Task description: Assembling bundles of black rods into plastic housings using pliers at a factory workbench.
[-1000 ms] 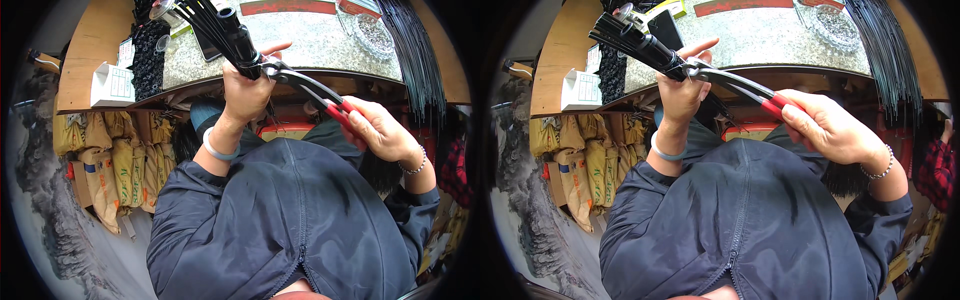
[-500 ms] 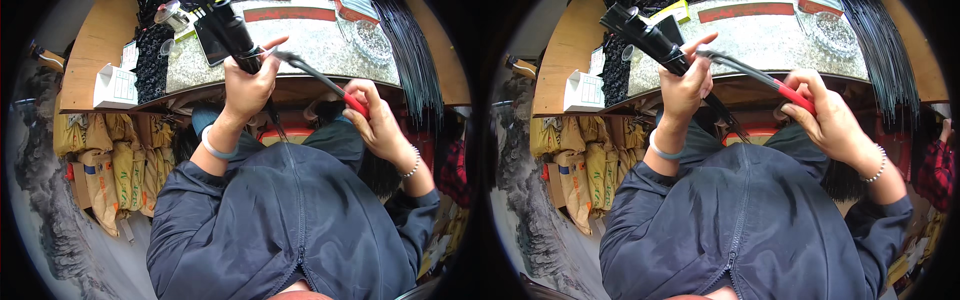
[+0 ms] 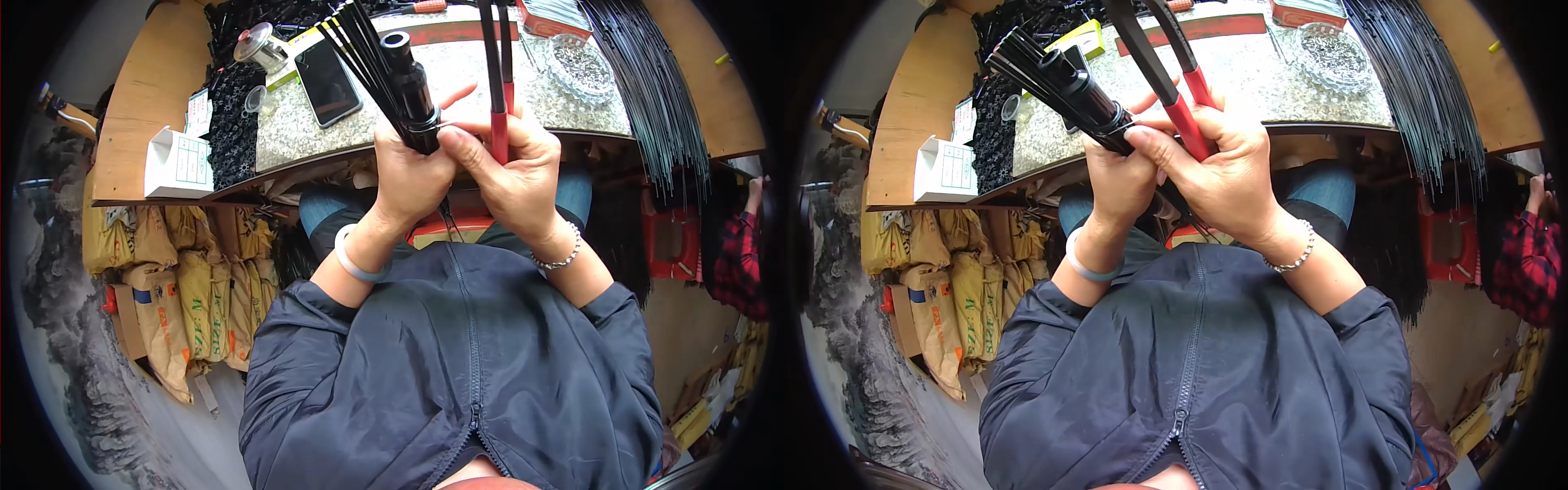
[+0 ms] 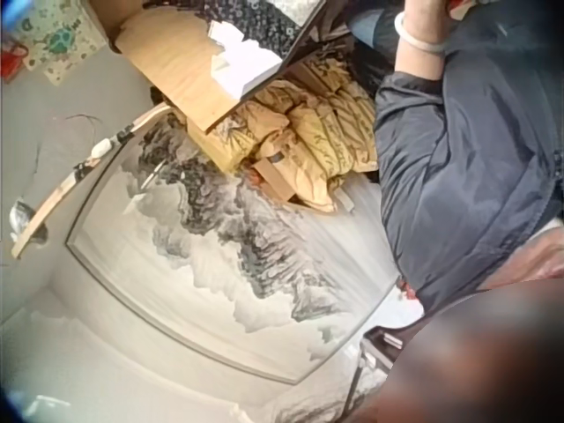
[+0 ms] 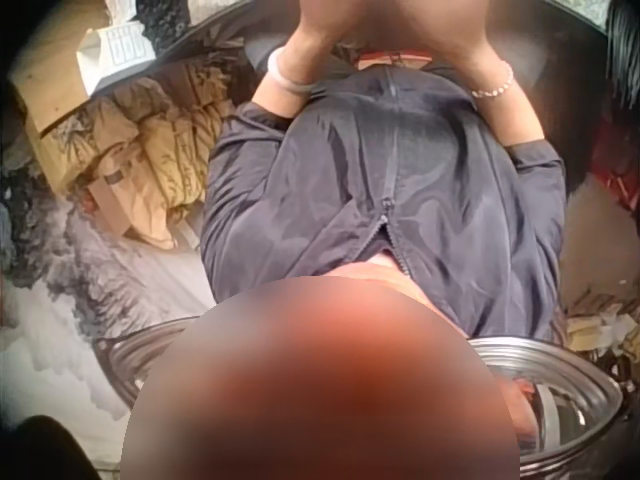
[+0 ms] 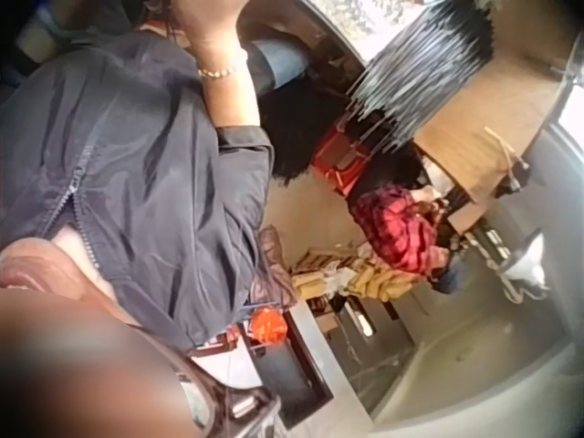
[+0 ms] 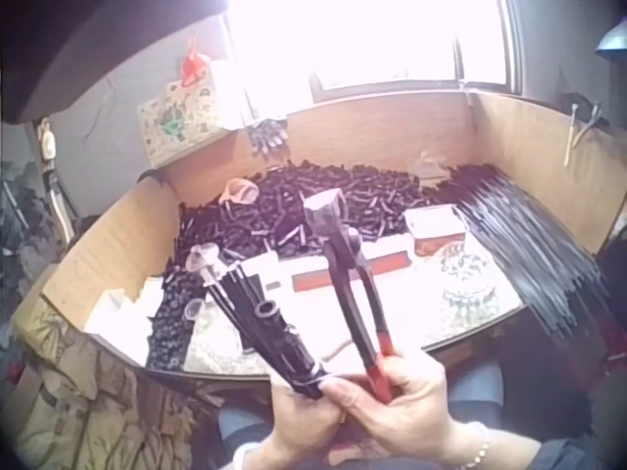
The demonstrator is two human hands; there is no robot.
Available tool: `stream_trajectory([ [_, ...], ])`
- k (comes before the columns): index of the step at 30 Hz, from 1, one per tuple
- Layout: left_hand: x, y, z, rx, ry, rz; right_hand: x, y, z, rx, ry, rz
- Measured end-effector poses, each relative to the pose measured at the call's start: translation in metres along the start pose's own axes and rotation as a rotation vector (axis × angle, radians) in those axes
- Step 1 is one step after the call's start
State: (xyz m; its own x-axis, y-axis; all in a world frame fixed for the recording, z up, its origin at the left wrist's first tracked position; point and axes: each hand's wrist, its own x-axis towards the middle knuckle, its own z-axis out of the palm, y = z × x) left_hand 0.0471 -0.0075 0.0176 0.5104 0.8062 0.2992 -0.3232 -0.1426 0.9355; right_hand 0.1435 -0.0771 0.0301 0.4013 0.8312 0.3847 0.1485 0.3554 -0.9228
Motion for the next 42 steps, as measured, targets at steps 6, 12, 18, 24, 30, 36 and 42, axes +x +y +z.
stream_trajectory([
  [6,0.0,-0.007,0.004,0.068,-0.035,0.026,0.0,0.006,-0.005,-0.079,0.036,-0.148],
  [12,-0.002,-0.009,0.003,0.105,-0.022,0.0,0.0,0.009,-0.006,-0.178,0.058,-0.226],
  [18,0.001,-0.001,-0.001,0.168,-0.082,-0.038,-0.003,0.005,-0.007,0.004,0.057,-0.001],
  [24,0.002,0.0,0.004,0.067,0.01,0.046,0.004,0.001,-0.003,0.041,0.019,-0.068],
  [30,0.001,-0.002,0.007,0.077,0.045,0.043,0.004,0.008,-0.003,-0.088,0.016,-0.204],
  [36,0.007,-0.009,0.002,0.206,-0.035,0.311,0.003,0.008,-0.007,-0.259,-0.013,-0.245],
  [42,0.001,-0.006,0.002,0.126,0.061,0.128,0.009,-0.006,-0.012,-0.231,-0.063,-0.313],
])
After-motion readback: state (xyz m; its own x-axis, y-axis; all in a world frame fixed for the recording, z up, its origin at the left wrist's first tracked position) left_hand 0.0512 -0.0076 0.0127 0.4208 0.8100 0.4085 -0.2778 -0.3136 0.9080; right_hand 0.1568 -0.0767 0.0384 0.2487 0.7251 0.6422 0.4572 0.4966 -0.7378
